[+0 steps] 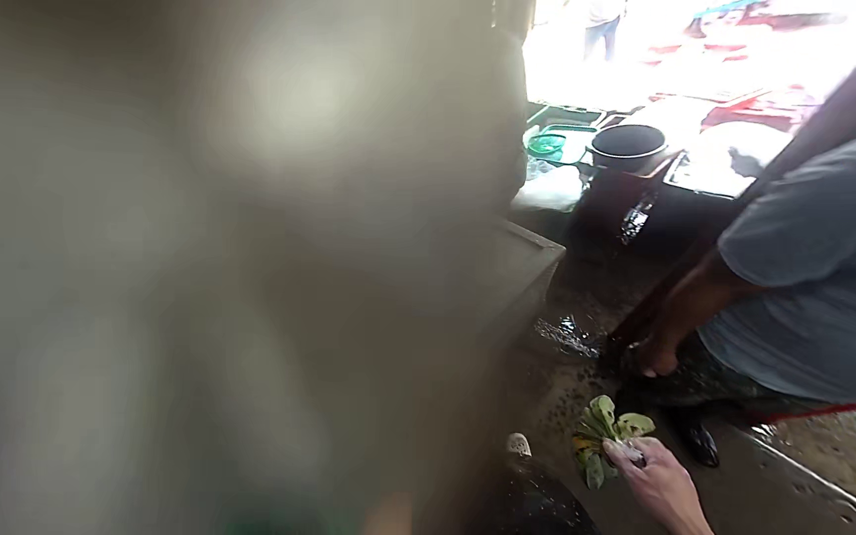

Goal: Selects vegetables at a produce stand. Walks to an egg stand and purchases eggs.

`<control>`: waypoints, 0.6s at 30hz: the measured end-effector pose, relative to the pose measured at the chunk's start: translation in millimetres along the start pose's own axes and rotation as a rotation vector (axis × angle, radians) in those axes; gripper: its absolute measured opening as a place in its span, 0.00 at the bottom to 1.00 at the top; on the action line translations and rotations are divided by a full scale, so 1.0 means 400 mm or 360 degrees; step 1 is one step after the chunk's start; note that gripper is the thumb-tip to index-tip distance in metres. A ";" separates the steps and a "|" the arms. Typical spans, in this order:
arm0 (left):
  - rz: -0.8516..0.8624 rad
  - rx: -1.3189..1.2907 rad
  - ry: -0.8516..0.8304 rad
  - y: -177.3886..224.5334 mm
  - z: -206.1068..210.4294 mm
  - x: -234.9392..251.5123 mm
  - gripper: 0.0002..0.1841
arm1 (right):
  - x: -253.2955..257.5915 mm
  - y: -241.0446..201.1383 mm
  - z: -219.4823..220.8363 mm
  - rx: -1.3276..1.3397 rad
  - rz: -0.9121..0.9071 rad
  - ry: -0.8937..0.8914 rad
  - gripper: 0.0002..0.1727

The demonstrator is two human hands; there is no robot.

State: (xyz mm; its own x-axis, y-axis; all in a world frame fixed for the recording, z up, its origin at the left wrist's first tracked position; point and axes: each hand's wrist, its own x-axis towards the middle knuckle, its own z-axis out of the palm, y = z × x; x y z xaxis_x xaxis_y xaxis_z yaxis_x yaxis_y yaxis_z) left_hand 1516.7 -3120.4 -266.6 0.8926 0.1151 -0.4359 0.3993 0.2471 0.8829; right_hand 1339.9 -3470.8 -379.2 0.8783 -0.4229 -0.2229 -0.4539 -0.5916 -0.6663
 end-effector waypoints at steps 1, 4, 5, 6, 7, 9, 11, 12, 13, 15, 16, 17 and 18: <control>0.0007 -0.0017 0.0022 0.014 0.025 0.041 0.07 | 0.066 -0.012 0.006 0.0009 -0.0035 0.0020 0.21; 0.0050 -0.0064 0.0027 0.056 0.099 0.193 0.08 | 0.260 -0.088 0.011 0.0045 -0.0060 0.0067 0.18; 0.0051 -0.0069 0.0027 0.075 0.128 0.225 0.08 | 0.307 -0.116 0.010 0.0062 -0.0042 0.0065 0.19; 0.0051 -0.0083 0.0027 0.094 0.157 0.251 0.08 | 0.347 -0.152 0.004 0.0095 -0.0005 0.0035 0.19; 0.0063 -0.0117 0.0020 0.110 0.180 0.283 0.08 | 0.394 -0.193 -0.001 0.0139 0.0025 -0.0005 0.19; 0.0087 -0.0200 0.0054 0.147 0.217 0.321 0.07 | 0.480 -0.267 0.006 0.0204 0.0093 -0.0114 0.18; 0.0119 -0.0307 0.0057 0.166 0.237 0.349 0.08 | 0.574 -0.330 0.025 0.0239 0.0153 -0.0243 0.17; 0.0138 -0.0347 0.0063 0.166 0.242 0.363 0.08 | 0.625 -0.358 0.041 0.0253 0.0168 -0.0307 0.16; 0.0150 -0.0364 0.0083 0.167 0.244 0.380 0.09 | 0.679 -0.387 0.062 0.0267 0.0184 -0.0394 0.15; 0.0161 -0.0366 0.0180 0.162 0.239 0.426 0.08 | 0.792 -0.454 0.113 0.0319 0.0214 -0.0589 0.16; 0.0170 -0.0365 0.0253 0.154 0.234 0.451 0.08 | 0.844 -0.495 0.139 0.0366 0.0222 -0.0671 0.16; 0.0170 -0.0361 0.0330 0.149 0.229 0.475 0.08 | 0.895 -0.546 0.166 0.0434 0.0230 -0.0734 0.15; 0.0171 -0.0358 0.0408 0.147 0.224 0.498 0.08 | 0.948 -0.603 0.192 0.0526 0.0246 -0.0806 0.15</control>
State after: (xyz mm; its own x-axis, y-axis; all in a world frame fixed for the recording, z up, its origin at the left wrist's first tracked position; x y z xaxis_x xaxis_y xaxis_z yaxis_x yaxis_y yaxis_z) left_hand 1736.8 -3169.0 -286.0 0.8340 0.3824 -0.3977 0.2246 0.4230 0.8779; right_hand 1794.0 -3435.9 -357.5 0.8051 -0.0609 -0.5900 -0.5822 -0.2715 -0.7664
